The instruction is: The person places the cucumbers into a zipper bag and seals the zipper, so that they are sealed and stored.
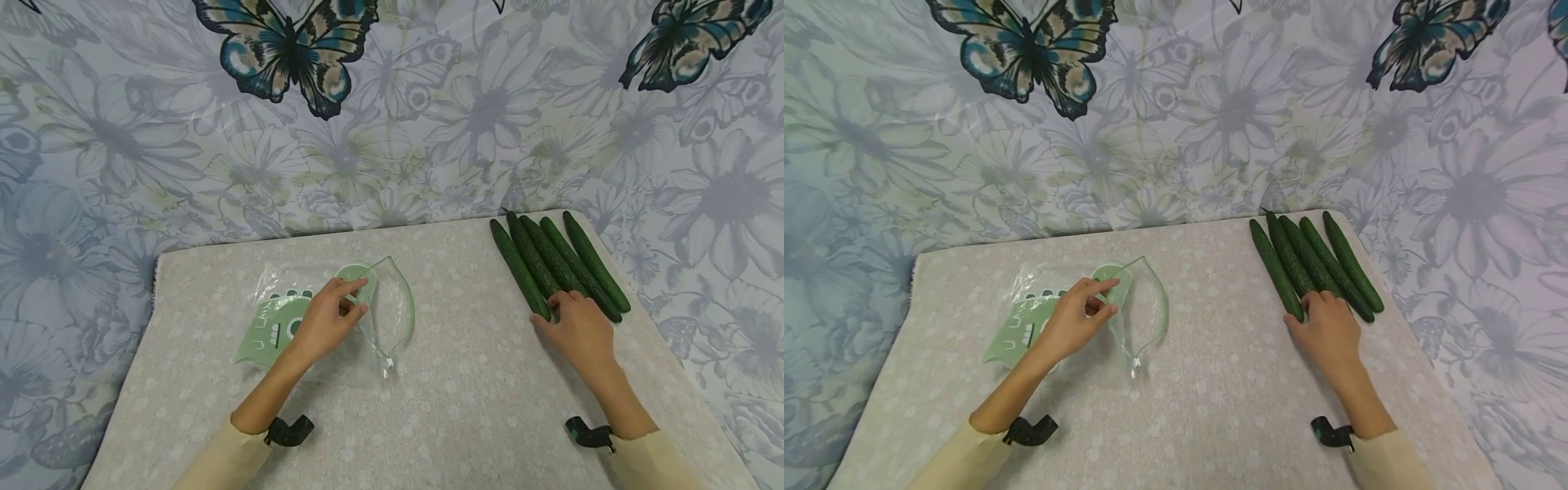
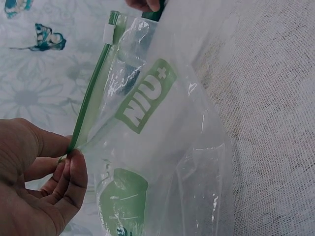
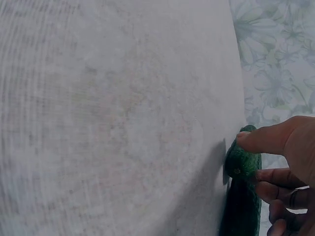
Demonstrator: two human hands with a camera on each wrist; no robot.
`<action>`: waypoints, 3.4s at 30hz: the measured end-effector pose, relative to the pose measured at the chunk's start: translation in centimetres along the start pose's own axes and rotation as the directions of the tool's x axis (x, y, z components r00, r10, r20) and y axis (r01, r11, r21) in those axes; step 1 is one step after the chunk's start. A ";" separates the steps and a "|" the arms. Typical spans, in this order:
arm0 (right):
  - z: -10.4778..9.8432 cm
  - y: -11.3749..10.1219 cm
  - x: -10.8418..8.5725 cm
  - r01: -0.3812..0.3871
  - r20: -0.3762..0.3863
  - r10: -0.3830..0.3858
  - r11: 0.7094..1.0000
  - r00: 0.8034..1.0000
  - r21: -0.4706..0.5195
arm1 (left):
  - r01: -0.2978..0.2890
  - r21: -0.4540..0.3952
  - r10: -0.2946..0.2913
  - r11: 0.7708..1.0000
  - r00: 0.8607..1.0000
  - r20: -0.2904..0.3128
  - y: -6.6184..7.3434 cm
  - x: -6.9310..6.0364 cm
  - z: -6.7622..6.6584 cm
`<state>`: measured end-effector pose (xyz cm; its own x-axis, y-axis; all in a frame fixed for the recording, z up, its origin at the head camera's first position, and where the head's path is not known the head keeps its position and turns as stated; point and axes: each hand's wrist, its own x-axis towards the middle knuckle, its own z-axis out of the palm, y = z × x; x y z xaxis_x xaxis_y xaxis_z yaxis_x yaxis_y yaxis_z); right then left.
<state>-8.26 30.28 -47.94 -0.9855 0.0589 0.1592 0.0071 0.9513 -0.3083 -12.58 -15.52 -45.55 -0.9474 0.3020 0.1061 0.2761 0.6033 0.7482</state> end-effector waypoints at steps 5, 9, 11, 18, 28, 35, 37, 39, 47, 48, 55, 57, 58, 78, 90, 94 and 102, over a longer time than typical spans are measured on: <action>0.4 0.1 0.1 0.016 -0.035 -0.017 0.999 0.999 -0.036 | -0.002 -0.004 0.002 1.000 1.000 -0.002 0.1 0.0 0.0; 0.5 0.2 0.3 0.013 -0.023 -0.014 0.999 1.000 -0.047 | 0.000 0.000 0.000 1.000 1.000 -0.004 0.1 0.0 0.0; 0.5 0.2 0.3 0.004 -0.019 -0.005 0.999 1.000 -0.037 | 0.003 -0.001 -0.003 1.000 1.000 -0.003 0.1 0.0 0.0; -0.5 0.5 0.4 -0.020 -0.117 0.025 0.999 0.993 0.044 | 0.008 -0.003 -0.008 1.000 1.000 -0.006 0.1 -0.1 0.1; -1.6 1.6 1.4 -0.114 -0.155 0.181 0.922 0.971 0.369 | 0.011 -0.001 -0.011 1.000 1.000 -0.007 0.2 -0.2 0.2; -1.4 2.3 1.9 -0.207 -0.130 0.323 0.818 0.938 0.536 | 0.016 -0.002 -0.016 1.000 1.000 -0.008 0.2 -0.2 0.2; -1.3 2.4 2.0 -0.203 -0.142 0.338 0.796 0.930 0.570 | 0.017 0.000 -0.017 1.000 1.000 -0.009 0.2 -0.2 0.2; -1.2 2.4 2.1 -0.190 -0.150 0.352 0.762 0.924 0.619 | 0.017 0.001 -0.017 1.000 1.000 -0.007 0.2 -0.2 0.2; -1.4 2.2 3.1 -0.103 -0.132 0.438 0.474 0.889 0.875 | 0.009 0.001 -0.009 1.000 1.000 -0.004 0.2 -0.1 0.0; -1.6 2.1 3.1 -0.101 -0.117 0.445 0.437 0.888 0.894 | 0.008 0.002 -0.008 1.000 1.000 -0.006 0.2 -0.1 -0.1; -2.5 1.6 2.6 -0.106 -0.017 0.409 0.276 0.913 0.955 | 0.011 0.001 -0.011 1.000 1.000 -0.009 0.2 0.0 -0.4; -2.8 1.4 2.4 -0.100 -0.006 0.378 0.262 0.926 0.960 | 0.013 0.002 -0.013 1.000 1.000 -0.007 0.2 0.1 -0.4; -2.9 1.3 2.2 -0.092 -0.007 0.360 0.257 0.933 0.962 | 0.013 0.002 -0.013 1.000 1.000 -0.007 0.1 0.1 -0.4; -2.9 -0.9 1.7 -0.004 0.013 -0.041 0.205 0.999 0.979 | 0.023 -0.016 -0.023 1.000 1.000 -0.012 -0.1 0.9 -0.3; -0.4 -3.5 2.3 -0.037 0.093 -0.193 0.273 0.977 0.961 | 0.013 -0.004 -0.013 1.000 1.000 0.007 0.4 1.2 -0.4; 0.9 -4.6 2.6 -0.060 0.127 -0.225 0.282 0.966 0.958 | 0.010 0.002 -0.010 1.000 1.000 0.005 0.6 1.3 -0.4; 3.2 -7.4 3.4 -0.090 0.169 -0.265 0.285 0.949 0.954 | -0.002 -0.016 0.002 1.000 1.000 -0.009 0.9 1.4 -0.3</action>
<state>-12.18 22.48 -48.12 -0.9660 -0.2475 0.0746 -0.0710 -0.0233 -0.9972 -13.75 -14.81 -44.54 -0.9484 0.2959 0.1135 0.2752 0.5909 0.7584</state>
